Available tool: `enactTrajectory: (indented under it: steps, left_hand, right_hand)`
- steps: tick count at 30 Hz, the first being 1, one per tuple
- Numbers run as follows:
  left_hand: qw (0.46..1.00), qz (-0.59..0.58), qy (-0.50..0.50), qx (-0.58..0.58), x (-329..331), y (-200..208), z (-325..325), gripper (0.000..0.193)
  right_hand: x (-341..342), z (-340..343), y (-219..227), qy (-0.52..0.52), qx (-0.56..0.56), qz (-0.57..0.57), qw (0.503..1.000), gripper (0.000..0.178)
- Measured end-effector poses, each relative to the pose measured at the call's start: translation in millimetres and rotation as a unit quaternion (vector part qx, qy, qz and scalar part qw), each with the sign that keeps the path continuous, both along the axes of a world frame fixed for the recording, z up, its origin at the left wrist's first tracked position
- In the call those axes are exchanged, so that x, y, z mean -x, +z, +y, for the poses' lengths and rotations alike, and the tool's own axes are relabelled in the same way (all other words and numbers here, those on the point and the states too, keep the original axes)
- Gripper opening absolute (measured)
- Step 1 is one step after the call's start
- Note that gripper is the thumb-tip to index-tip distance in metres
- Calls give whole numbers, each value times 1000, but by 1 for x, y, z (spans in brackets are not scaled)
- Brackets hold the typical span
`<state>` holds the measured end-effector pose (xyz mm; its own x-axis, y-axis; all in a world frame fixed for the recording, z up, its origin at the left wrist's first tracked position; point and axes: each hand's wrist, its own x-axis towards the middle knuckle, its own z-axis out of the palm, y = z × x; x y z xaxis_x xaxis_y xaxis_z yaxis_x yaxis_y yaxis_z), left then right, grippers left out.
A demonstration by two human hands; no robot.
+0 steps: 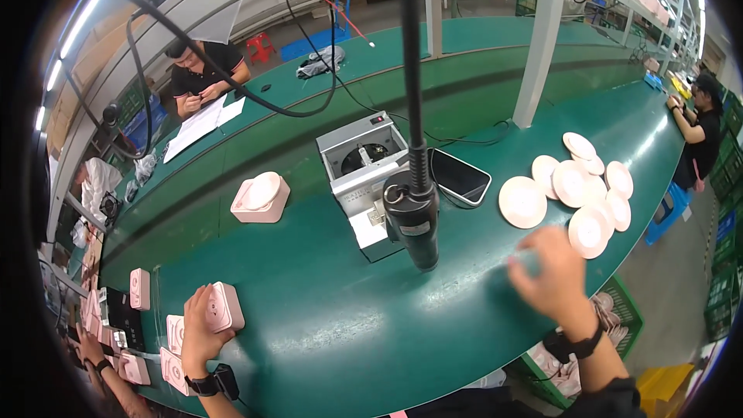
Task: The person picks up a pink base and a white disc, fits the disc onto the base, and drives a screw into the center with a power screwdriver. The person then sets the assembled unit aside and repeats the process.
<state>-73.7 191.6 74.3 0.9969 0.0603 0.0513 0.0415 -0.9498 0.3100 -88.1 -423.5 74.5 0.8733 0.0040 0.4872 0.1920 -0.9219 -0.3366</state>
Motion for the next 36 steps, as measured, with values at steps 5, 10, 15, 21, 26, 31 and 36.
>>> enactTrajectory:
  steps: [5,10,15,21,26,31,36]
  left_hand:
    - [981,37,-173,-81,-54,35,-83,95]
    - [963,65,-259,-27,-138,12,-124,91]
    - [984,-9,-172,-45,-181,-10,-124,102]
    - [986,124,-102,-46,-129,10,-84,125]
    - [967,231,-73,-78,-51,35,-11,140]
    - [982,153,-101,49,-11,15,5,134]
    - [973,61,-197,100,-6,11,-100,119]
  right_hand:
    - [37,-85,-47,-267,120,38,955,65]
    - [28,-105,-87,-299,79,32,950,73]
    - [20,-113,-100,-343,42,-2,939,69]
    - [26,-126,-109,-323,10,-26,946,62]
    - [26,-115,-95,-300,-36,-46,952,56]
    - [24,-119,-94,-278,-55,-54,957,45]
    - [28,-122,-91,-212,-86,-165,959,25]
